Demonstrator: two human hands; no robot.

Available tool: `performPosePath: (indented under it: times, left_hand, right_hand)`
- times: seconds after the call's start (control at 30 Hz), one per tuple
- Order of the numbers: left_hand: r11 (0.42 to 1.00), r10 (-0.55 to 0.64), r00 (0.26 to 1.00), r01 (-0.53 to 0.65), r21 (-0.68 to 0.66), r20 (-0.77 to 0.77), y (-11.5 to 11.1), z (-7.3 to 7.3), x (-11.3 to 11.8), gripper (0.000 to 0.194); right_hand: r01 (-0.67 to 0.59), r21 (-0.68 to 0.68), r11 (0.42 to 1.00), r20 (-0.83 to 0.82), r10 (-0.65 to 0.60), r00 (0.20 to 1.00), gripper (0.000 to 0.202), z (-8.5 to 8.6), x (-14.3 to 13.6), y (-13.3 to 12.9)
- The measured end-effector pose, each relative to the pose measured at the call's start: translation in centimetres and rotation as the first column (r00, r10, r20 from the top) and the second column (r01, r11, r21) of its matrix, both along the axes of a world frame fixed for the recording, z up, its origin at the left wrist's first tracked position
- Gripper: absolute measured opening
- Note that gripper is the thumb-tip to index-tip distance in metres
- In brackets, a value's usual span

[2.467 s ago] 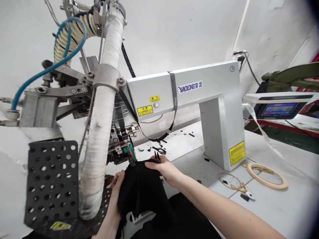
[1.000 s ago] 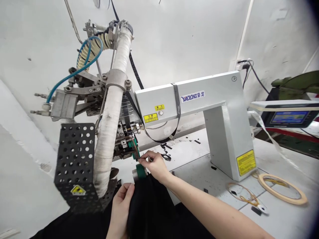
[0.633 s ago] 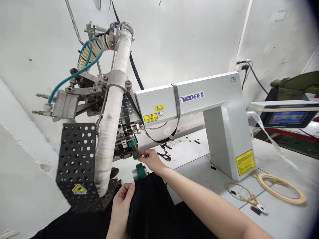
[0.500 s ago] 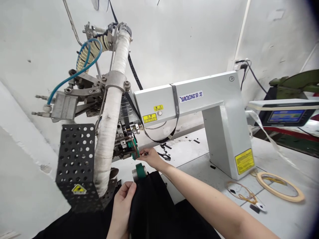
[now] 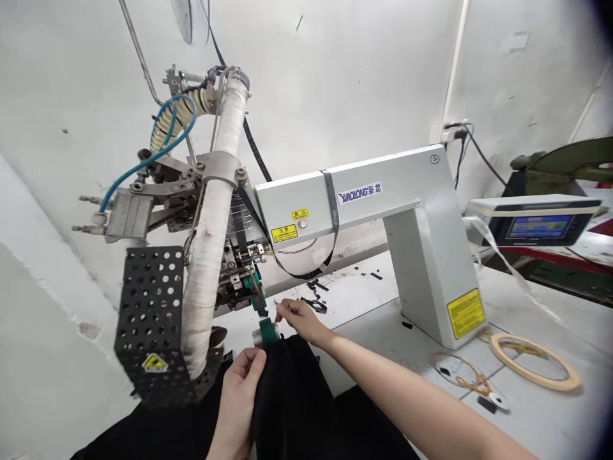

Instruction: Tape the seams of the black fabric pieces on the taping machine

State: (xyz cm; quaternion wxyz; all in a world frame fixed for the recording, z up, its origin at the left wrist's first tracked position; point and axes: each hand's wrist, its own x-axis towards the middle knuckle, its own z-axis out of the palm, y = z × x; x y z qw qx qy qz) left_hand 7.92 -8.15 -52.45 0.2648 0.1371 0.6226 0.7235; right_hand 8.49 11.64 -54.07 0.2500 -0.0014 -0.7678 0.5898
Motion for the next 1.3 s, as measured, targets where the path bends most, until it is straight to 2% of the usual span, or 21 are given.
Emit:
performPosePath:
  times: [0.07,0.13,0.2,0.27,0.37,0.47,0.57,0.67,0.87,1.03,1.17,1.3]
  left_hand:
    - [1.0,0.004,0.995,-0.006,-0.023,-0.095,0.0,0.2,-0.2,0.031]
    - [0.998,-0.005,0.978,-0.007,-0.06,-0.206,0.0,0.4,-0.5,0.03]
    - [0.996,-0.016,0.954,-0.012,-0.094,-0.299,-0.1,0.6,-1.0,0.029]
    - [0.993,-0.009,0.937,-0.032,-0.11,-0.349,-0.1,0.8,-1.4,0.028]
    - [0.995,0.055,0.96,-0.076,-0.068,-0.274,-0.3,0.8,-1.8,0.028]
    - [0.994,0.105,0.994,-0.104,0.026,-0.036,-0.4,0.5,-1.6,0.03]
    - [0.986,0.103,0.977,-0.124,0.107,0.184,-0.4,0.0,-1.4,0.033]
    - [0.974,0.124,0.949,-0.172,0.147,0.289,-0.3,-0.3,-1.4,0.037]
    - [0.951,0.203,0.941,-0.256,0.176,0.27,-0.2,-0.7,-2.0,0.039]
    - [0.946,0.245,0.944,-0.282,0.158,0.22,-0.3,-1.2,-2.6,0.039]
    - [0.958,0.208,0.951,-0.245,0.149,0.228,0.1,-0.7,-3.1,0.034]
    - [0.965,0.201,0.946,-0.236,0.115,0.254,0.6,0.1,-3.2,0.027]
  right_hand:
    - [-0.159,-0.132,0.978,0.049,0.167,0.985,0.043,-0.2,1.9,-0.1]
    - [-0.27,-0.155,0.95,0.067,0.283,0.957,0.041,0.0,3.8,0.0]
    - [-0.334,-0.045,0.942,0.126,0.337,0.933,0.037,0.7,5.3,0.2]
    - [-0.346,0.086,0.934,0.239,0.318,0.917,0.028,1.8,6.2,0.6]
    - [-0.277,0.136,0.951,0.364,0.212,0.907,0.022,3.7,6.6,1.1]
    - [-0.222,0.083,0.971,0.354,0.18,0.918,0.022,5.1,6.7,1.2]
    - [-0.192,0.074,0.979,0.332,0.157,0.93,0.023,5.7,6.9,0.9]
    - [-0.12,0.078,0.99,0.333,0.087,0.939,0.021,5.6,7.0,0.2]
    - [-0.009,0.067,0.998,0.31,-0.013,0.95,0.02,5.2,7.0,-0.7]
    - [-0.028,0.029,0.999,0.261,0.02,0.965,0.019,5.1,6.7,-0.9]
    - [0.058,-0.122,0.991,0.294,-0.02,0.956,0.021,4.7,5.8,-0.9]
    - [0.109,-0.301,0.947,0.32,-0.008,0.947,0.026,4.0,4.9,-0.9]
